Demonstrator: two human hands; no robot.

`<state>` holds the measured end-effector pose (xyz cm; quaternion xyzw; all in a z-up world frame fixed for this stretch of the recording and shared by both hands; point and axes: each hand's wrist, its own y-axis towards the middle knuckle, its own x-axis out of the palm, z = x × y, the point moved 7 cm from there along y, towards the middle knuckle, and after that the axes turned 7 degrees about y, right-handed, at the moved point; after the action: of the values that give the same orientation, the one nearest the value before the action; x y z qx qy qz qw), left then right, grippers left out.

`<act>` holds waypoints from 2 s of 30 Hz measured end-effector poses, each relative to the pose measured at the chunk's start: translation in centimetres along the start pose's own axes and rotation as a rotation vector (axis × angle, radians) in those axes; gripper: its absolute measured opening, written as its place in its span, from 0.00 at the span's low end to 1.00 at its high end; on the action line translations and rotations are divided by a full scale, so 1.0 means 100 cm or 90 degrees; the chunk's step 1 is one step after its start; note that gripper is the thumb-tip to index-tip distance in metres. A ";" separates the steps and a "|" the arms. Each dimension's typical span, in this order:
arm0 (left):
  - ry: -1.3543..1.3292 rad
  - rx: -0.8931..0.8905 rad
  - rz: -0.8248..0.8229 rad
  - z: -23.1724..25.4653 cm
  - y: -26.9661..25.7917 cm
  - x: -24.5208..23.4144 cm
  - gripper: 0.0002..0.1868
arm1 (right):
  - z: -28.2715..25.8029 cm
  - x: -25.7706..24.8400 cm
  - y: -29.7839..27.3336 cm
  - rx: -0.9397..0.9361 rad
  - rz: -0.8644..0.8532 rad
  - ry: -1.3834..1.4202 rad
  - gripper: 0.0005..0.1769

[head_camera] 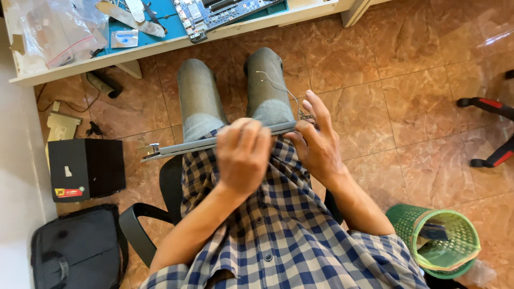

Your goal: The person sits in a chair and works on a laptop screen assembly resting on their lap. They use their hands to pry and detach the screen bezel from the display panel, then use a screwdriver to remove screws from the back of the assembly.

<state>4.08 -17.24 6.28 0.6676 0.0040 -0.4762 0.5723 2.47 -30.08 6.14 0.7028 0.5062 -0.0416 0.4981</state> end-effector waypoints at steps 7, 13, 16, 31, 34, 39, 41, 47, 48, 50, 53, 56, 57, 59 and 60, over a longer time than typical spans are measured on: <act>0.046 -0.006 -0.017 -0.037 -0.003 -0.052 0.14 | -0.006 0.001 -0.002 -0.020 0.011 0.038 0.11; 0.005 -0.251 0.106 -0.121 -0.154 -0.080 0.52 | 0.010 -0.008 -0.037 -0.036 0.138 0.132 0.31; -0.565 -0.673 0.102 -0.146 -0.155 -0.079 0.24 | 0.023 0.000 -0.064 0.166 0.053 0.403 0.55; -0.925 -0.989 0.045 -0.165 -0.195 0.027 0.45 | 0.116 0.093 -0.122 0.532 -0.008 0.854 0.44; -0.919 -0.925 0.090 -0.185 -0.194 0.054 0.42 | 0.136 0.117 -0.116 0.488 0.000 0.829 0.43; -0.587 -0.821 -0.018 -0.204 -0.215 0.056 0.22 | 0.142 0.116 -0.113 0.419 -0.092 0.650 0.39; -0.438 -0.814 -0.125 -0.209 -0.212 0.048 0.22 | 0.136 0.096 -0.102 0.388 -0.100 0.465 0.35; -0.112 -0.636 -0.263 -0.222 -0.202 0.028 0.14 | 0.026 0.082 -0.072 -0.166 -0.083 -0.030 0.11; -0.033 -0.528 -0.260 -0.220 -0.194 0.024 0.07 | 0.004 0.099 -0.072 -0.199 -0.237 0.021 0.08; 0.024 -0.513 -0.263 -0.217 -0.190 0.021 0.07 | 0.003 0.122 -0.078 -0.206 -0.257 0.010 0.08; 0.083 -0.513 -0.235 -0.209 -0.181 0.016 0.07 | 0.008 0.141 -0.078 -0.220 -0.298 -0.016 0.11; 0.065 -0.530 -0.194 -0.208 -0.178 0.011 0.06 | 0.010 0.149 -0.077 -0.215 -0.334 -0.024 0.15; 0.041 -0.540 -0.180 -0.207 -0.180 0.010 0.06 | 0.011 0.150 -0.078 -0.208 -0.356 -0.020 0.15; -0.020 -0.552 -0.166 -0.201 -0.170 0.003 0.05 | 0.006 0.149 -0.073 -0.202 -0.403 -0.004 0.16; -0.080 -0.562 -0.152 -0.199 -0.164 -0.001 0.05 | 0.003 0.150 -0.071 -0.196 -0.447 0.013 0.18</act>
<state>7.52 3.73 -8.33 0.3246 0.2483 -0.5311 0.7422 4.56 -20.31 -7.15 0.4037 0.7215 -0.1260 0.5483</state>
